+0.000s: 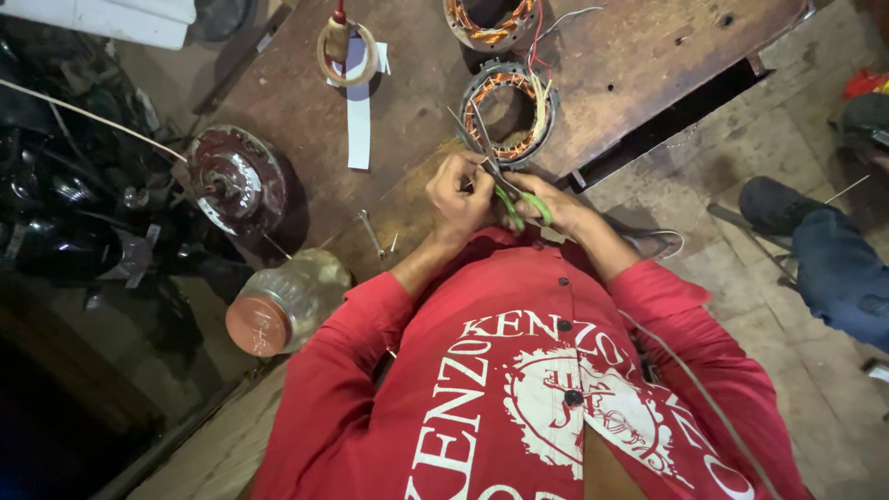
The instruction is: The person works on a motor stator placed on a wooden table. They use a hammer to tap the stator core and use scissors to cut wires. The person also uses their hands to arrange and adjust the copper windings.
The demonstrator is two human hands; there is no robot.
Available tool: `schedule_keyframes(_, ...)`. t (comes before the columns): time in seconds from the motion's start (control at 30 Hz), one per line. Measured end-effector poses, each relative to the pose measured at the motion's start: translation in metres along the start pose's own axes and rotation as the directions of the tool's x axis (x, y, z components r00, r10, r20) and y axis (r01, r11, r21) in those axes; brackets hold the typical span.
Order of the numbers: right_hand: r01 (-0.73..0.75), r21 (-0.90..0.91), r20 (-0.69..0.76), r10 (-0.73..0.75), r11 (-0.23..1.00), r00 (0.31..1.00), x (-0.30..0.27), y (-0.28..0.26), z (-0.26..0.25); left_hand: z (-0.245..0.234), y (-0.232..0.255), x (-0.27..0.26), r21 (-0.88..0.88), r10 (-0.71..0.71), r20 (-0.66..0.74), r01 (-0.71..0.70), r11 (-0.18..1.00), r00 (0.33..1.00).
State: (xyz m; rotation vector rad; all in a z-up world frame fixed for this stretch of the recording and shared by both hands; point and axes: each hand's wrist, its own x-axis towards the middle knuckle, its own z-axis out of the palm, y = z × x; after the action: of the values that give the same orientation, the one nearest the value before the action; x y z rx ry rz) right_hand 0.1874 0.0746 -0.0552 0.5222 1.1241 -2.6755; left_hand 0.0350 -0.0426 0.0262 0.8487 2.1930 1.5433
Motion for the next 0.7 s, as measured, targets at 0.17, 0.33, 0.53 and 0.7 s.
schedule_keyframes(0.17, 0.033, -0.199, -0.005, -0.035, 0.979, 0.999, 0.012, 0.005, -0.009, -0.001, -0.013, 0.008, -0.045, 0.018, 0.028, -0.016, 0.999, 0.999)
schedule_keyframes(0.33, -0.031, -0.160, -0.091, 0.017, 0.987, 0.996, 0.010, 0.010, -0.002, -0.004, -0.017, 0.011, -0.051, 0.121, 0.028, -0.119, 0.992, 0.992)
schedule_keyframes(0.53, -0.004, -0.218, -0.112, -0.021, 0.976, 0.993, 0.013, -0.005, 0.011, -0.005, -0.012, 0.017, -0.071, 0.105, 0.043, -0.102, 0.992, 0.994)
schedule_keyframes(0.7, -0.144, -0.169, -0.230, 0.103, 0.975, 0.968, 0.009, -0.021, 0.032, -0.016, -0.013, 0.012, -0.056, 0.134, 0.077, -0.130, 0.990, 0.988)
